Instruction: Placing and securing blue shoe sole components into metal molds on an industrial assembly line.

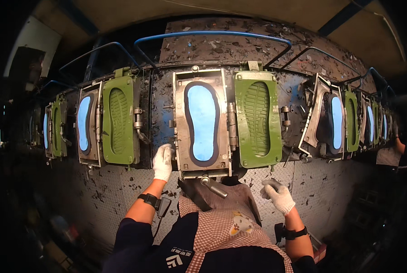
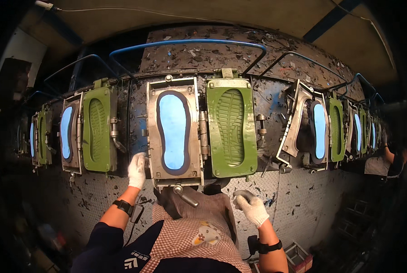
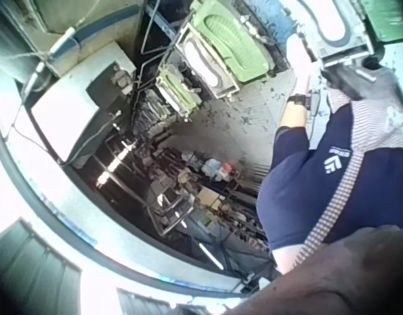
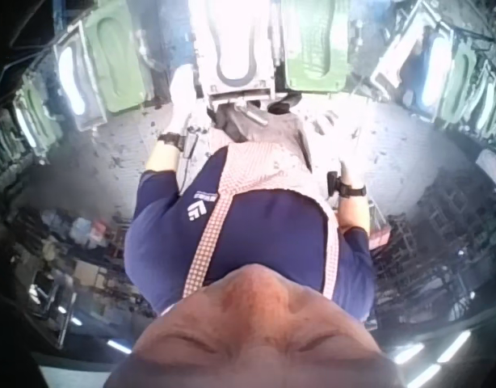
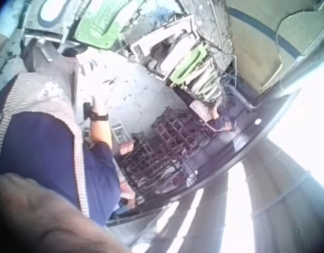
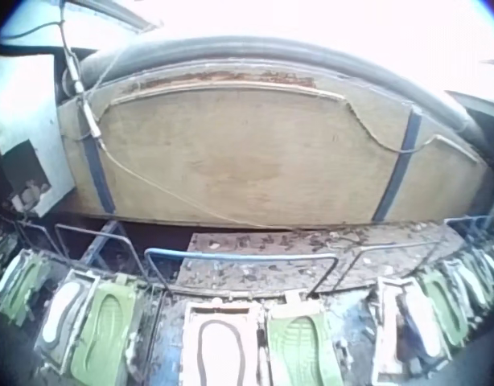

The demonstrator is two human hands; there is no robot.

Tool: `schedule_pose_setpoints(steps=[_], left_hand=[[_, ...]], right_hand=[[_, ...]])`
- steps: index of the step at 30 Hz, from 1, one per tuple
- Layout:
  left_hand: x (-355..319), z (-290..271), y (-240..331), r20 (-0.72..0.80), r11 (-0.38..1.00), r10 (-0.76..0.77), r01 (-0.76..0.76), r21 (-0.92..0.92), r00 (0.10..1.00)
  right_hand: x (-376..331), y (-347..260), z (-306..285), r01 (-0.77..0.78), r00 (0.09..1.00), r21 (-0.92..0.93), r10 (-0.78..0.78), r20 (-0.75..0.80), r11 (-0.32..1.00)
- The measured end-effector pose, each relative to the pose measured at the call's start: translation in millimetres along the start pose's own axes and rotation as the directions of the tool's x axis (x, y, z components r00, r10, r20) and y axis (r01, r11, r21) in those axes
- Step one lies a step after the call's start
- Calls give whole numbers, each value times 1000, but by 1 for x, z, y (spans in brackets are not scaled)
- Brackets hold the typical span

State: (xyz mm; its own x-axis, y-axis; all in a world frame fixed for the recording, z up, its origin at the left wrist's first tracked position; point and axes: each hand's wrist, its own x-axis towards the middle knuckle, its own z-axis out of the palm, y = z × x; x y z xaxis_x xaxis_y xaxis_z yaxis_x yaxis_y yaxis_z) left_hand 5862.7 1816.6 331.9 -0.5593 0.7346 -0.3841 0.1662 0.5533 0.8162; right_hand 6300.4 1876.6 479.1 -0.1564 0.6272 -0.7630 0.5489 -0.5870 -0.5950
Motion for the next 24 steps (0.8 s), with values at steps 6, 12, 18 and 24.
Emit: schedule_pose_setpoints(steps=[6,12,18,24], left_hand=[[-57,58,88,97,522,737,-654,548,669],[-71,86,110,151,488,664,-578,654,733],[-163,290,245,366,500,802,-866,21,472],[-151,445,248,239,485,778,-796,361,582]], right_hand=[[30,-8,-111,168,850,-148,-220,-478,974],[134,-14,-255,0,459,-933,-829,-319,360],[228,-72,-315,-156,775,-986,-612,-155,52],[261,-71,-339,-80,959,-996,-270,-90,48]])
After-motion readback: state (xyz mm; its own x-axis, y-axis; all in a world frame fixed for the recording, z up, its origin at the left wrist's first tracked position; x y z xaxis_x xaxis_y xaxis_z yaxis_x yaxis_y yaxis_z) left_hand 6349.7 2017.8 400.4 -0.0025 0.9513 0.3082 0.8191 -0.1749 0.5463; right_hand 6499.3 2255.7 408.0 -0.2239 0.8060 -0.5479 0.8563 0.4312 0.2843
